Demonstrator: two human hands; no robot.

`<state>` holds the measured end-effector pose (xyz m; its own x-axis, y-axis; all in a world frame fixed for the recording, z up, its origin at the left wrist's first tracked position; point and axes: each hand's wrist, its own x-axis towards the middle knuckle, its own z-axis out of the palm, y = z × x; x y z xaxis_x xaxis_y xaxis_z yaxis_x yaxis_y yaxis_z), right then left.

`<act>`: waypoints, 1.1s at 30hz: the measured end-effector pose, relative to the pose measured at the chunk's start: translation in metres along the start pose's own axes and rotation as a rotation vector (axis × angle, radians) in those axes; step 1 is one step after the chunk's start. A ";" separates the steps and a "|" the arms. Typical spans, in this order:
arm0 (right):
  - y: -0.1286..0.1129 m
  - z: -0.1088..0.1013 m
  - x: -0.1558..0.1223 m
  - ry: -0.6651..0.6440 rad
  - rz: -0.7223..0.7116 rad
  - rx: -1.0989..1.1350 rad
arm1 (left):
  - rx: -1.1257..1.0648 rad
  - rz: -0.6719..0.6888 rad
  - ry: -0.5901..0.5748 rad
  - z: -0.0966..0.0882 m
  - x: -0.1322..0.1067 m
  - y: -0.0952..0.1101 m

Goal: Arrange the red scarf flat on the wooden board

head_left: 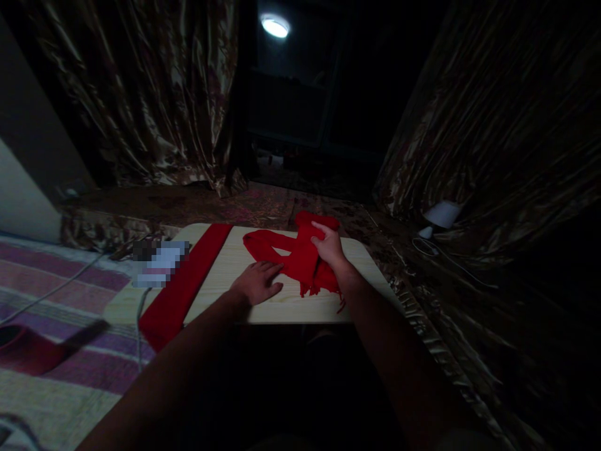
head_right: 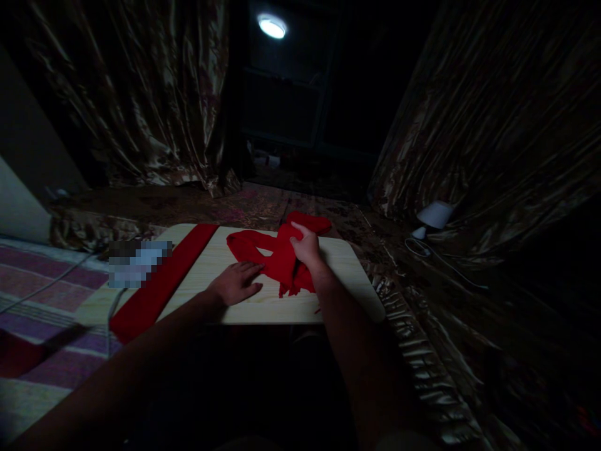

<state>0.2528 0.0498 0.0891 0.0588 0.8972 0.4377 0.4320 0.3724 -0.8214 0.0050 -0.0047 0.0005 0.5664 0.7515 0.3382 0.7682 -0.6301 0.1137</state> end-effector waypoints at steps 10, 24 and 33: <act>-0.029 -0.009 -0.031 -0.022 -0.423 -0.871 | -0.008 -0.019 0.003 0.000 0.001 0.001; -0.011 -0.051 -0.034 0.404 -0.082 -0.841 | -0.022 -0.083 0.066 -0.003 -0.001 0.002; 0.019 -0.088 -0.044 -0.031 0.332 -1.029 | 0.058 -0.083 0.079 -0.008 0.000 0.005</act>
<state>0.3376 -0.0037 0.0868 0.2958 0.9276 0.2281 0.9480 -0.2556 -0.1898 0.0063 -0.0097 0.0081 0.4764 0.7818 0.4023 0.8290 -0.5519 0.0907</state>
